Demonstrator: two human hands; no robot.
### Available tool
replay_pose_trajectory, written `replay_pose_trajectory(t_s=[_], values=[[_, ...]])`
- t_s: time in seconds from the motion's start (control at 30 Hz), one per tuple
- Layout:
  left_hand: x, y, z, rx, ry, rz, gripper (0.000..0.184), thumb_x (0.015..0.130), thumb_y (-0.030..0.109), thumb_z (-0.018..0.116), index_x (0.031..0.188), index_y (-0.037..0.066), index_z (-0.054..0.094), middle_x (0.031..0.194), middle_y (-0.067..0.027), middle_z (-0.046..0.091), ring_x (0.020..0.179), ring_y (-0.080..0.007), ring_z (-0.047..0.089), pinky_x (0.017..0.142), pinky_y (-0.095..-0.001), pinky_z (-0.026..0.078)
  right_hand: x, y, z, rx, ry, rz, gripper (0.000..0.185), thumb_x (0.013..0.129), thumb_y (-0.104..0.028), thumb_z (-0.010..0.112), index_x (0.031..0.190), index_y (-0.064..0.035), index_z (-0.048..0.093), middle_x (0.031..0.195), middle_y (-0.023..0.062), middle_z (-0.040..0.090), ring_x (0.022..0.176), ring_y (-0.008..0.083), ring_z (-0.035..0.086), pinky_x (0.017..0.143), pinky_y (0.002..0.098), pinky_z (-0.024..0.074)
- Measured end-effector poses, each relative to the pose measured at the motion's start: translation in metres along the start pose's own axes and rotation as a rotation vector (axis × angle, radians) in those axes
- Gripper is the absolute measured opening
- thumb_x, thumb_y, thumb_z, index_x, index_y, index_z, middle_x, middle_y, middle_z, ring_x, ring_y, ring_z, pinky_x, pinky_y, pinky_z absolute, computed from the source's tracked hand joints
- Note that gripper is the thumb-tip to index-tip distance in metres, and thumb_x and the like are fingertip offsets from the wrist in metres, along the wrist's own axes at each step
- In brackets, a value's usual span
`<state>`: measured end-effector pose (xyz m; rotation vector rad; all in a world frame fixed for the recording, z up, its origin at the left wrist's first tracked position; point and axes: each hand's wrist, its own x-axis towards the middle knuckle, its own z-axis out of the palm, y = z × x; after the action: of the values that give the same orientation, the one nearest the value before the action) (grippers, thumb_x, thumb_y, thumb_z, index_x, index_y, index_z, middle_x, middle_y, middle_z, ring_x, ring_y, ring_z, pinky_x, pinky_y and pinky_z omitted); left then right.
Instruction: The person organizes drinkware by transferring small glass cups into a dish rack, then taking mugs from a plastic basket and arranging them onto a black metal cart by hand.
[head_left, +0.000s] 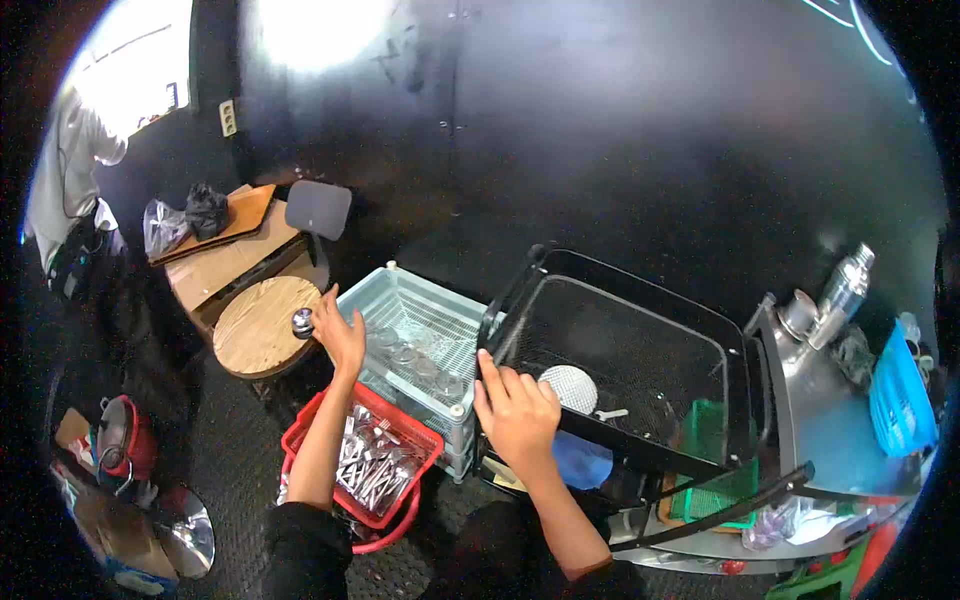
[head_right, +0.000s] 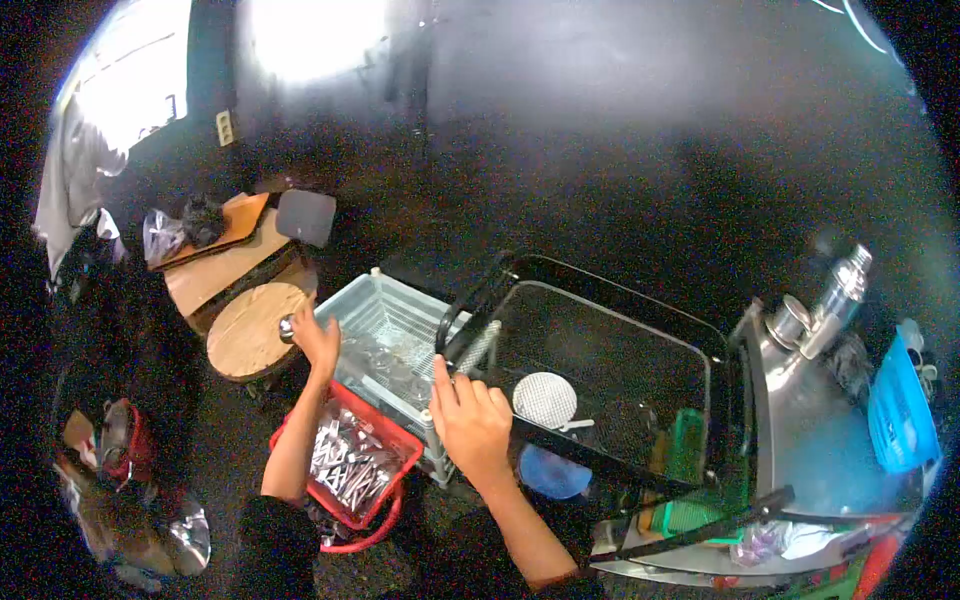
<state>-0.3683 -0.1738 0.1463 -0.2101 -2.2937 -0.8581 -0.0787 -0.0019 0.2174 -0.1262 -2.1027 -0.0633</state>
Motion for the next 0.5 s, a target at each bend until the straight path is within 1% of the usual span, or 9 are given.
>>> replay_pose_trajectory(t_s=[0.03, 0.07, 0.1, 0.17, 0.23, 0.27, 0.3, 0.4, 0.5], values=[[-0.006, 0.029, -0.017, -0.154, 0.202, 0.130, 0.061, 0.079, 0.014, 0.070, 0.137, 0.010, 0.049, 0.132, -0.0136, 0.053, 0.126, -0.0370, 0.043, 0.104, -0.0527, 0.032, 0.000, 0.000, -0.001, 0.001, -0.007, -0.012, 0.041, 0.079, -0.021, 0.072, 0.119, -0.0135, 0.068, 0.084, -0.0010, 0.063, 0.068, 0.0143, 0.057, 0.062, 0.0305, 0.0420], [-0.012, 0.058, -0.035, -0.228, 0.208, 0.157, 0.063, 0.080, 0.014, 0.068, 0.139, 0.011, 0.047, 0.133, -0.0140, 0.051, 0.128, -0.0368, 0.040, 0.107, -0.0517, 0.028, -0.002, 0.000, -0.002, 0.023, -0.041, 0.005, 0.042, 0.081, -0.023, 0.071, 0.122, -0.0135, 0.066, 0.091, 0.0002, 0.064, 0.074, 0.0150, 0.059, 0.066, 0.0319, 0.0454], [-0.020, 0.089, -0.053, -0.307, 0.212, 0.184, 0.065, 0.082, 0.013, 0.067, 0.142, 0.012, 0.044, 0.135, -0.0145, 0.050, 0.131, -0.0366, 0.037, 0.110, -0.0508, 0.024, -0.004, 0.001, -0.003, 0.059, -0.082, 0.029, 0.042, 0.082, -0.024, 0.070, 0.123, -0.0133, 0.065, 0.107, 0.0031, 0.067, 0.092, 0.0177, 0.064, 0.070, 0.0318, 0.0472], [-0.053, 0.147, -0.088, -0.410, 0.134, 0.191, 0.073, 0.084, 0.015, 0.068, 0.148, 0.011, 0.035, 0.140, -0.0162, 0.044, 0.136, -0.0348, 0.030, 0.112, -0.0483, 0.022, -0.005, 0.005, -0.012, 0.142, -0.115, -0.064, 0.042, 0.089, -0.027, 0.064, 0.126, -0.0063, 0.061, 0.134, 0.0113, 0.058, 0.123, 0.0234, 0.055, 0.088, 0.0319, 0.0469], [-0.094, 0.192, -0.123, -0.597, 0.031, 0.242, 0.074, 0.085, 0.015, 0.068, 0.149, 0.008, 0.032, 0.143, -0.0160, 0.042, 0.137, -0.0340, 0.029, 0.113, -0.0474, 0.020, -0.008, 0.012, -0.038, 0.507, -0.120, 0.006, 0.039, 0.089, -0.022, 0.065, 0.122, -0.0020, 0.063, 0.145, 0.0147, 0.048, 0.139, 0.0288, 0.039, 0.103, 0.0375, 0.0441], [-0.114, 0.213, -0.135, -0.693, -0.014, 0.233, 0.074, 0.086, 0.014, 0.067, 0.149, 0.006, 0.031, 0.143, -0.0161, 0.042, 0.137, -0.0337, 0.029, 0.113, -0.0471, 0.020, -0.014, 0.014, -0.052, 0.620, -0.084, 0.080, 0.035, 0.088, -0.015, 0.065, 0.119, -0.0005, 0.064, 0.146, 0.0153, 0.046, 0.140, 0.0312, 0.038, 0.109, 0.0412, 0.0396], [-0.135, 0.231, -0.146, -0.789, -0.064, 0.222, 0.073, 0.087, 0.013, 0.067, 0.150, 0.005, 0.030, 0.142, -0.0162, 0.043, 0.137, -0.0333, 0.028, 0.113, -0.0467, 0.020, -0.020, 0.018, -0.069, 0.652, -0.016, 0.142, 0.030, 0.086, -0.011, 0.066, 0.115, -0.0017, 0.067, 0.143, 0.0156, 0.050, 0.138, 0.0329, 0.041, 0.108, 0.0420, 0.0407], [-0.182, 0.274, -0.161, -0.915, -0.206, 0.494, 0.065, 0.093, 0.018, 0.057, 0.148, -0.002, 0.030, 0.150, -0.0201, 0.036, 0.145, -0.0367, 0.019, 0.117, -0.0491, 0.014, -0.034, 0.045, -0.145, 0.526, 0.182, 0.199, 0.023, 0.084, -0.008, 0.068, 0.106, -0.0022, 0.071, 0.131, 0.0171, 0.060, 0.130, 0.0359, 0.051, 0.105, 0.0427, 0.0435], [-0.218, 0.329, -0.174, -1.060, -0.442, 0.704, 0.064, 0.095, 0.023, 0.052, 0.148, -0.005, 0.028, 0.155, -0.0219, 0.029, 0.148, -0.0398, 0.013, 0.118, -0.0520, 0.006, -0.046, 0.081, -0.227, 0.322, 0.201, 0.261, 0.021, 0.083, -0.006, 0.067, 0.104, -0.0045, 0.072, 0.127, 0.0158, 0.063, 0.127, 0.0353, 0.053, 0.105, 0.0430, 0.0437]])
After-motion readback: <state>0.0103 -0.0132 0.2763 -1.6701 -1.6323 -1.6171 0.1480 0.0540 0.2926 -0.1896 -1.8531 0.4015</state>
